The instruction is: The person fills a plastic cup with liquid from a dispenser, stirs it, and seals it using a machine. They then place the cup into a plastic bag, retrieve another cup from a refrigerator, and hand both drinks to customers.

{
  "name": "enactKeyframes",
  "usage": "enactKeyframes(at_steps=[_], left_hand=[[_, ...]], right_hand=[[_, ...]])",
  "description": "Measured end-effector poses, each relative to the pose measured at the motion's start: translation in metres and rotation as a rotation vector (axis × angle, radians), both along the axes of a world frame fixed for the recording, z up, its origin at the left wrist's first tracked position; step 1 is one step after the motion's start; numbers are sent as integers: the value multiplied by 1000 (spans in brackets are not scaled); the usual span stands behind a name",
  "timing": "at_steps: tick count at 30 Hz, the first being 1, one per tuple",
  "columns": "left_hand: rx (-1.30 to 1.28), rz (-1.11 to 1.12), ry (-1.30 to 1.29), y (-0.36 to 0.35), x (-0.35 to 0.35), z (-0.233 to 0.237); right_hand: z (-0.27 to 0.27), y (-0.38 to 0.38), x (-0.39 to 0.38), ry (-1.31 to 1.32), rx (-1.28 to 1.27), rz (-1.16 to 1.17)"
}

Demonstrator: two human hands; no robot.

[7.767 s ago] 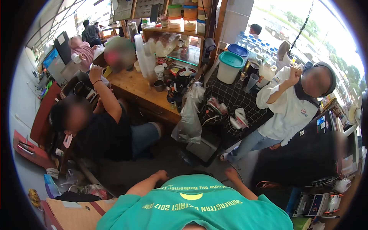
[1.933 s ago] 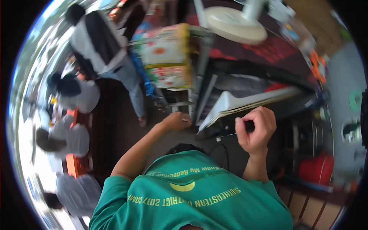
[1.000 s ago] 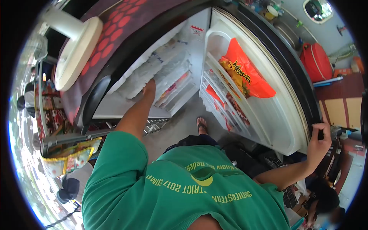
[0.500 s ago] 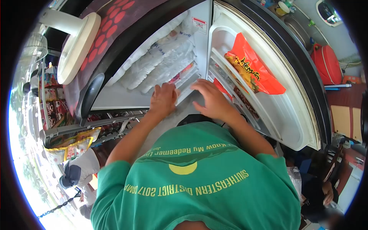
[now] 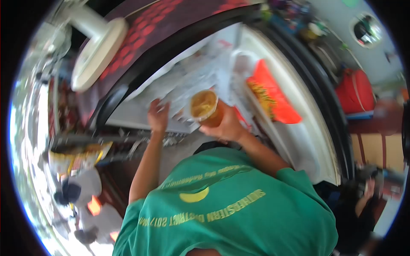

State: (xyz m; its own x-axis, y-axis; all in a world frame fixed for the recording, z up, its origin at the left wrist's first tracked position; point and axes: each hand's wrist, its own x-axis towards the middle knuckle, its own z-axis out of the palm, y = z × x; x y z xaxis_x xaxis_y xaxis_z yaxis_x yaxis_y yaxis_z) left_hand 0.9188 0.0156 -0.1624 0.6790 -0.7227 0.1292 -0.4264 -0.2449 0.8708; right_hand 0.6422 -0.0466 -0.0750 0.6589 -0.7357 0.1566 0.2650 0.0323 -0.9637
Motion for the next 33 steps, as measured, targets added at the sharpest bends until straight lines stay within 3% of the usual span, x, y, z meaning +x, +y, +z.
enactKeyframes(at_steps=[1, 2, 4, 5, 6, 9, 11, 14, 16, 18, 19, 21, 22, 25, 28, 32, 33], left_hand=[[78, 34, -120, -7, 29, -38], [71, 10, -498, -18, 53, -69], [17, 90, -384, -46, 91, -105], [195, 330, -469, -54, 52, -49], [101, 456, -552, -66, 79, -81], [53, 507, -640, -88, 112, -101], [261, 498, -400, -96, 109, -85], [340, 517, -227, -88, 37, 3], [261, 573, -364, -100, 60, -31], [-20, 353, -391, -99, 92, -61], [5, 418, -391, -99, 87, -61], [-129, 300, -476, -95, 93, -72], [-49, 297, -521, -86, 76, -55], [-138, 322, -579, -73, 60, -43], [-95, 254, -329, -57, 31, -12], [-50, 260, -408, -54, 22, -11], [-116, 377, -598, -61, 24, -14]], right_hand=[[27, -1, -11, -112, 29, 24], [61, -2, -25, -208, 48, 24], [121, -3, -57, -374, -187, -163], [147, -1, -75, -352, -266, -285], [169, 0, -91, -345, -335, -386], [211, -9, -123, -562, -261, -604], [224, -15, -145, -551, -339, -807], [231, -13, -168, -555, -448, -1056], [232, -11, -174, -481, -479, -1195], [233, -11, -177, -479, -413, -1141], [232, -14, -176, -465, -351, -1096], [225, -15, -168, -471, -288, -900], [220, -15, -159, -481, -205, -766], [194, -18, -122, -635, -38, -441], [167, -20, -90, -477, -99, -87], [137, 0, -56, -364, 118, -8], [131, 2, -50, -367, 122, -3]])
